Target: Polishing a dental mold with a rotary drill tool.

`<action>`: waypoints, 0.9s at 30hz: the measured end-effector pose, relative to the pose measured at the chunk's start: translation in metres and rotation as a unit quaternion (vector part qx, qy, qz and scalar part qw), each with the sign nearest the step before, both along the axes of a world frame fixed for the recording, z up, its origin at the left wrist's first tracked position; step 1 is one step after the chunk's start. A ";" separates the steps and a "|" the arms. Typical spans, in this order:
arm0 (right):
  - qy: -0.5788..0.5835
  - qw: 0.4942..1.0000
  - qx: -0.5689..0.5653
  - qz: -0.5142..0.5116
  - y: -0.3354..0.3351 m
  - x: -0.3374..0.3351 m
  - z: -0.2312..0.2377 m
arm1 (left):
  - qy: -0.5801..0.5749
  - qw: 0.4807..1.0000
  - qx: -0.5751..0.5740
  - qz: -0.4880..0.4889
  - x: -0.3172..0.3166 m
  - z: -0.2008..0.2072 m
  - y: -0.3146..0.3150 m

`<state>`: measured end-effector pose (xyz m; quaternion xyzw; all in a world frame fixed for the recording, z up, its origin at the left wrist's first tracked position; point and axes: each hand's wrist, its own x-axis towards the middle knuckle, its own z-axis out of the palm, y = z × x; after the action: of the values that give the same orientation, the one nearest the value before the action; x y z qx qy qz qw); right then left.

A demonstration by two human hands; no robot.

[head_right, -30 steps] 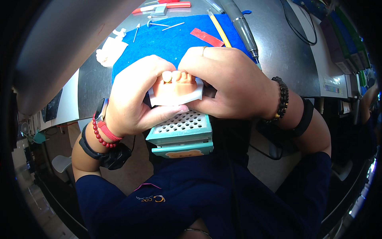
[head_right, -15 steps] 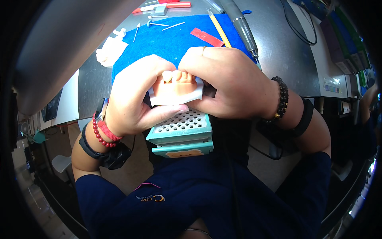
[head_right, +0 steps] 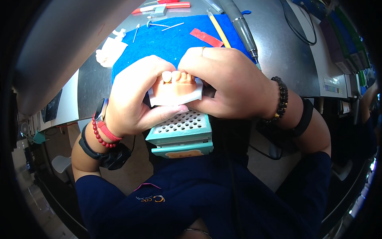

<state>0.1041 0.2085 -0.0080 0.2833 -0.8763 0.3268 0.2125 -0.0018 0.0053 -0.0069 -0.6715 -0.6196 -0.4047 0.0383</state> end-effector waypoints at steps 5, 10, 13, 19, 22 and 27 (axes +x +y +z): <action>0.004 1.000 0.015 -0.004 0.000 0.000 0.002 | -0.001 1.000 -0.005 0.001 0.000 0.002 -0.001; -0.016 1.000 0.009 -0.014 0.000 0.003 0.000 | -0.004 0.999 -0.021 0.025 0.002 0.002 -0.001; -0.015 1.000 0.009 -0.014 0.000 0.001 0.002 | -0.001 0.999 -0.028 0.025 0.002 0.005 -0.001; -0.012 1.000 0.009 -0.011 0.000 0.001 0.002 | 0.013 1.000 0.003 0.000 -0.001 0.000 0.000; -0.014 1.000 0.008 -0.014 0.000 0.002 0.000 | 0.015 1.000 0.007 0.000 -0.001 -0.002 0.001; 0.002 1.000 0.015 -0.006 0.000 0.001 0.001 | 0.005 1.000 -0.001 -0.001 0.000 0.000 0.001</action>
<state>0.1054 0.2083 -0.0067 0.2815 -0.8824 0.3120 0.2117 -0.0021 0.0059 -0.0071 -0.6739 -0.6193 -0.4008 0.0408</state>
